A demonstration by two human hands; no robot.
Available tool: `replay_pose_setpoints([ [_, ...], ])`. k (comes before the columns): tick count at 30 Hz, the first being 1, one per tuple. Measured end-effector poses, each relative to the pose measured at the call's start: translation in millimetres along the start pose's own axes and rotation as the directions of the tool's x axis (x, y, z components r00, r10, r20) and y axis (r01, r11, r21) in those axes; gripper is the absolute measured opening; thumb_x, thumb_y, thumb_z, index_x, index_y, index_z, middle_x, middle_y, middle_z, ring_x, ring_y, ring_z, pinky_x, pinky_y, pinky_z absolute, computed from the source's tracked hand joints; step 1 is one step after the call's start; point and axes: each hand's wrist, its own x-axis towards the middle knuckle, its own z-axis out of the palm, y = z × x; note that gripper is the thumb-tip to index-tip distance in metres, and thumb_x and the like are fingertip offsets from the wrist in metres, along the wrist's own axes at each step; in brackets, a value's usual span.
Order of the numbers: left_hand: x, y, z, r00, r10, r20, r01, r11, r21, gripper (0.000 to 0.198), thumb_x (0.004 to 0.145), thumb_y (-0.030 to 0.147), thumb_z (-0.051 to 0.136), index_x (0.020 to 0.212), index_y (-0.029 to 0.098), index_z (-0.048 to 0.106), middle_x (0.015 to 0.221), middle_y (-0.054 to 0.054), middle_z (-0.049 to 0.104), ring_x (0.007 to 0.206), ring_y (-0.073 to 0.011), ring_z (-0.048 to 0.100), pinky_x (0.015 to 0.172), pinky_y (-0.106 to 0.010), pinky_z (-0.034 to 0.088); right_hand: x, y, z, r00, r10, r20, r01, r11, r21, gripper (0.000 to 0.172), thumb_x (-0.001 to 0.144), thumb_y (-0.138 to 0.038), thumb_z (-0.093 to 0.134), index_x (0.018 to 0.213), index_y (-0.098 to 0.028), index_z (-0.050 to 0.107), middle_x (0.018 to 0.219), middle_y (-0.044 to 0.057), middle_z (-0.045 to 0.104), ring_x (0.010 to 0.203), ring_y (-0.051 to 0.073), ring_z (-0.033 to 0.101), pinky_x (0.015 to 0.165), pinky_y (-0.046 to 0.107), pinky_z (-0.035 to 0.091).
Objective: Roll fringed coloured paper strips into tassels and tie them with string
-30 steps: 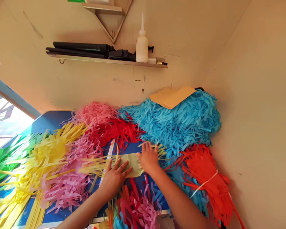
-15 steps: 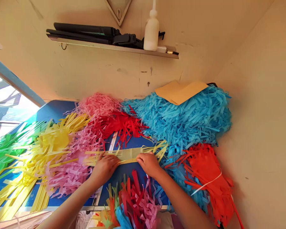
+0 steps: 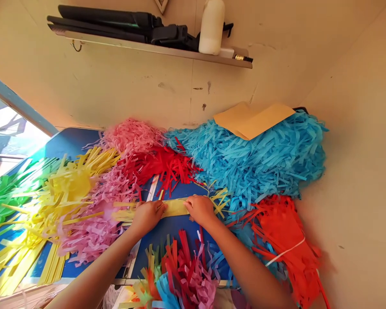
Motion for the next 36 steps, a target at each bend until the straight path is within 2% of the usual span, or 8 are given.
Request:
replay_pose_setpoints([
  [6, 3, 0, 0.0, 1.0, -0.006, 0.021, 0.005, 0.998, 0.068, 0.039, 0.096, 0.037, 0.038, 0.086, 0.018, 0.071, 0.083, -0.013, 0.076, 0.08, -0.0286, 0.07, 0.084, -0.04, 0.038, 9, 2, 0, 0.997, 0.07, 0.027, -0.07, 0.998, 0.002, 0.022, 0.094, -0.037, 0.056, 0.083, -0.025, 0.071, 0.066, 0.0, 0.072, 0.076, 0.018, 0.067, 0.061, 0.023, 0.035],
  [12, 5, 0, 1.8, 1.0, -0.014, 0.018, 0.012, 0.995, 0.103, 0.036, 0.095, 0.04, 0.042, 0.098, 0.017, 0.07, 0.085, -0.015, 0.077, 0.08, -0.0297, 0.071, 0.083, -0.041, 0.039, 14, 3, 4, 0.994, 0.111, 0.01, -0.11, 0.994, -0.026, 0.022, 0.091, -0.041, 0.06, 0.083, -0.025, 0.072, 0.076, 0.002, 0.075, 0.078, 0.019, 0.067, 0.059, 0.025, 0.033],
  [22, 5, 1, 1.9, 1.0, -0.01, -0.011, 0.012, 0.991, 0.132, 0.036, 0.095, 0.041, 0.045, 0.095, 0.016, 0.071, 0.077, -0.014, 0.075, 0.075, -0.0293, 0.068, 0.081, -0.043, 0.041, 16, 2, 6, 0.99, 0.138, 0.015, -0.137, 0.988, -0.065, 0.022, 0.091, -0.042, 0.06, 0.082, -0.025, 0.071, 0.078, 0.001, 0.074, 0.077, 0.018, 0.067, 0.058, 0.024, 0.033],
  [25, 1, 6, -3.6, 0.996, 0.043, -0.078, -0.032, 0.99, 0.139, 0.031, 0.095, 0.034, 0.045, 0.107, 0.014, 0.067, 0.097, -0.019, 0.073, 0.095, -0.0348, 0.064, 0.091, -0.051, 0.037, 17, 2, 6, 0.988, 0.157, -0.006, -0.157, 0.983, -0.093, 0.023, 0.088, -0.045, 0.063, 0.083, -0.024, 0.069, 0.079, 0.003, 0.073, 0.077, 0.021, 0.066, 0.059, 0.026, 0.035],
  [28, -1, 10, -9.6, 0.963, 0.252, -0.095, -0.238, 0.961, 0.138, 0.028, 0.095, 0.021, 0.044, 0.117, 0.022, 0.062, 0.126, -0.015, 0.063, 0.121, -0.033, 0.051, 0.105, -0.051, 0.027, 14, -1, 3, 0.981, 0.18, -0.07, -0.187, 0.975, -0.12, 0.027, 0.086, -0.046, 0.066, 0.096, -0.021, 0.065, 0.089, 0.007, 0.071, 0.081, 0.024, 0.065, 0.066, 0.029, 0.039],
  [30, 1, 10, -12.2, 0.906, 0.422, -0.041, -0.414, 0.901, 0.127, 0.024, 0.094, 0.017, 0.046, 0.105, 0.027, 0.066, 0.116, -0.008, 0.067, 0.115, -0.0262, 0.054, 0.107, -0.043, 0.027, 9, -3, -1, 0.986, 0.104, -0.131, -0.124, 0.981, -0.15, 0.028, 0.089, -0.039, 0.064, 0.108, -0.019, 0.061, 0.106, 0.013, 0.068, 0.096, 0.028, 0.062, 0.078, 0.035, 0.04],
  [32, 1, 7, -13.8, 0.845, 0.535, 0.011, -0.532, 0.838, 0.12, 0.023, 0.093, 0.015, 0.047, 0.095, 0.026, 0.067, 0.098, -0.005, 0.069, 0.103, -0.0232, 0.059, 0.108, -0.041, 0.028, 3, -4, -6, 0.986, -0.084, -0.144, 0.056, 0.98, -0.189, 0.025, 0.09, -0.025, 0.059, 0.114, -0.019, 0.058, 0.119, 0.015, 0.062, 0.111, 0.03, 0.055, 0.092, 0.041, 0.034],
  [36, -2, 4, -15.7, 0.789, 0.613, 0.039, -0.612, 0.779, 0.136, 0.023, 0.084, 0.018, 0.054, 0.103, 0.021, 0.066, 0.101, -0.009, 0.067, 0.1, -0.0273, 0.06, 0.113, -0.05, 0.019, -7, 0, -9, 0.922, -0.386, -0.028, 0.375, 0.91, -0.176, 0.033, 0.077, -0.011, 0.059, 0.108, -0.022, 0.061, 0.109, 0.006, 0.067, 0.105, 0.023, 0.056, 0.099, 0.039, 0.028],
])
